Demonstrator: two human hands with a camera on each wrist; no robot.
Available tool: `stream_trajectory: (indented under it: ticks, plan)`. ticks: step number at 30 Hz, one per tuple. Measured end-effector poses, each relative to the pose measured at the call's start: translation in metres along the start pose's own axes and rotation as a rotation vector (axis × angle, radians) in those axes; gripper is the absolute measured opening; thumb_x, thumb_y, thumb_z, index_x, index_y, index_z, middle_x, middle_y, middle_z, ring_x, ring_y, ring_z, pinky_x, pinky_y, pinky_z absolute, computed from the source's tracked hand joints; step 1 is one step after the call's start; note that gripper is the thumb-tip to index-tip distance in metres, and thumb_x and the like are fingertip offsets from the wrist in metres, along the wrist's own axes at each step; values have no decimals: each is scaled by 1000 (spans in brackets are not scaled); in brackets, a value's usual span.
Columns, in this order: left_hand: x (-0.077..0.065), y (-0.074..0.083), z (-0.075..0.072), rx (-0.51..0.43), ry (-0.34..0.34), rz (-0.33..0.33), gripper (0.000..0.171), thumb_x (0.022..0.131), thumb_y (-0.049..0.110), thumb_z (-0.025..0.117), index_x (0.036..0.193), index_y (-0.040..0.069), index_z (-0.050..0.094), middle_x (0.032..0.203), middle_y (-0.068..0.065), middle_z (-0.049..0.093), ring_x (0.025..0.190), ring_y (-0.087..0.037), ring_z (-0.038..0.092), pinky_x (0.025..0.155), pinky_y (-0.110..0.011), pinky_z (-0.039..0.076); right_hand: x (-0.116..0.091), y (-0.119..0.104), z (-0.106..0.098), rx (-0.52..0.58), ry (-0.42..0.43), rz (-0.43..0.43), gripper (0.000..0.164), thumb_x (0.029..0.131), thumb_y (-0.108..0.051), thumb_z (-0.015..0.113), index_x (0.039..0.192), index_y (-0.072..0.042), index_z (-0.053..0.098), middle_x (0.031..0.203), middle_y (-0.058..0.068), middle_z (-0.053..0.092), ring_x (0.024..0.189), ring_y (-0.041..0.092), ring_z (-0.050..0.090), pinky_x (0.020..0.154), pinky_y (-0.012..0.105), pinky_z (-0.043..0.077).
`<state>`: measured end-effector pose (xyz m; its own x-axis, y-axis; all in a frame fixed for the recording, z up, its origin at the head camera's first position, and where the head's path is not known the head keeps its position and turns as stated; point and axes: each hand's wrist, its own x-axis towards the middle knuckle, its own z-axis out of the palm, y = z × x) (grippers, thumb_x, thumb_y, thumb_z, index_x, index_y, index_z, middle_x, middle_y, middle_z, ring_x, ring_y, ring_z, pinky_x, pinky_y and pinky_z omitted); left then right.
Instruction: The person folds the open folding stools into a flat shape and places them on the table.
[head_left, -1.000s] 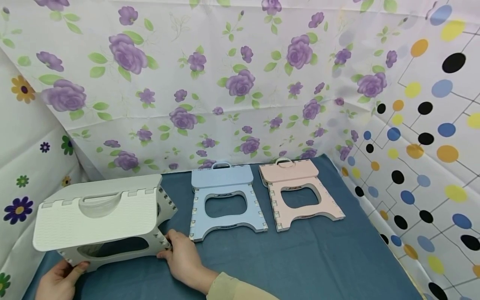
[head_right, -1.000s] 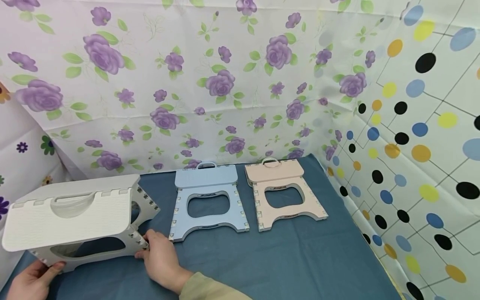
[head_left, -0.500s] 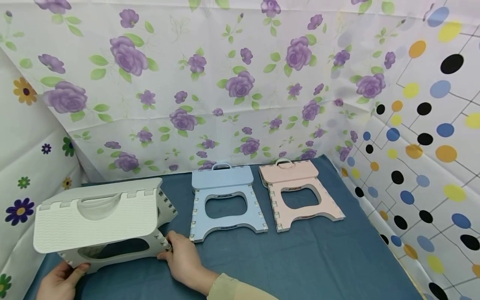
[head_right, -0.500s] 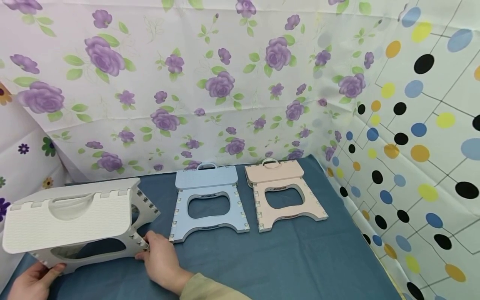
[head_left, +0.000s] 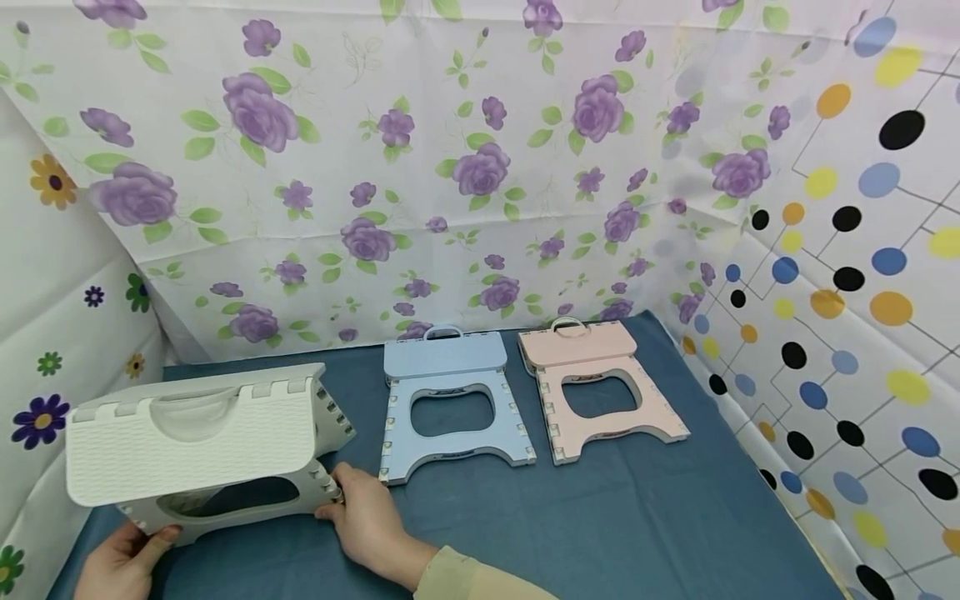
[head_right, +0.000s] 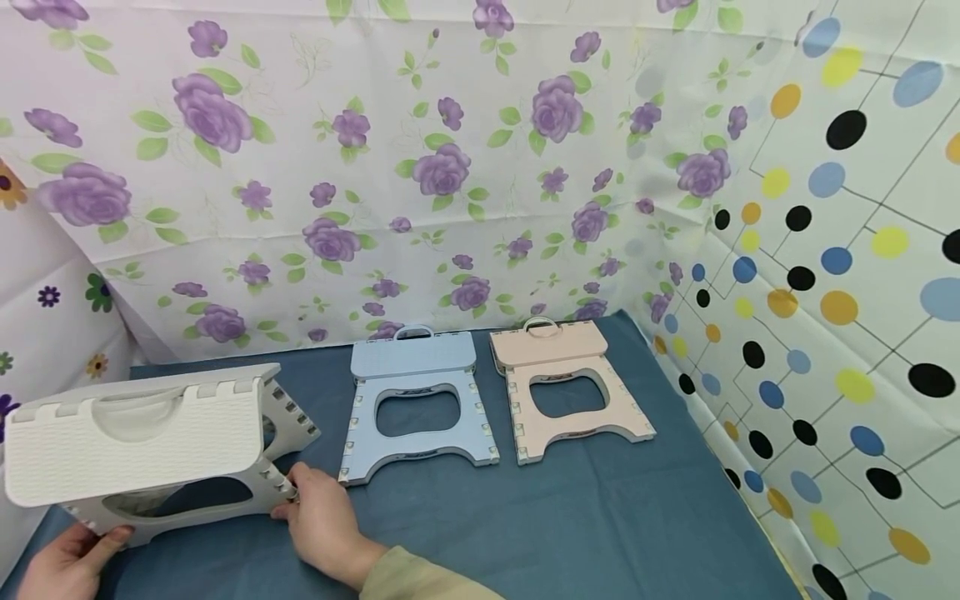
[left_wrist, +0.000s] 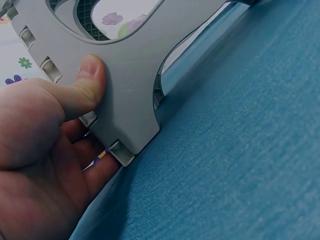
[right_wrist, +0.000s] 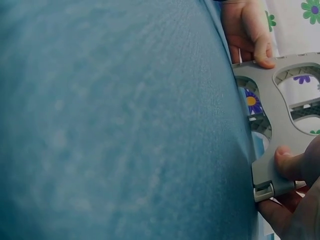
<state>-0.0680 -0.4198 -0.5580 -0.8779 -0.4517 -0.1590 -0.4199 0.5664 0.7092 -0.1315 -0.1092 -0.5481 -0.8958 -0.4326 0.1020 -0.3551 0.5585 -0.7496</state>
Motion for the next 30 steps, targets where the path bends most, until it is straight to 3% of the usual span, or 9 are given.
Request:
stream_trajectory:
  ticks: [11,19,28,30]
  plan:
    - [0,2,-2,8,-31,-1,43,113,19,59,135,-18,58,111,-31,72,79,-12,61,63,-27,49,0,0,0,-6,-6,-15,21,96,-29,80,105,-21,64,88,-13,60,75,-5,54,62,16,45]
    - [6,-5,-2,-98,-33,-49,57,111,23,62,148,-17,45,133,-40,62,76,15,49,64,-16,51,1,-1,-2,35,-46,2,19,97,-28,79,107,-20,65,88,-13,60,75,-3,53,63,19,45]
    - [7,-5,0,-110,-23,-75,56,110,18,64,151,-16,46,145,-41,53,80,11,51,64,-17,52,2,0,-6,50,-66,-8,18,97,-28,79,109,-21,67,89,-13,63,76,-4,55,64,18,46]
    - [7,-5,0,-107,-20,-72,55,110,18,65,150,-16,47,143,-41,54,82,5,57,63,-18,53,1,0,-6,49,-65,-11,19,97,-28,79,109,-21,67,90,-13,64,77,-4,56,65,18,46]
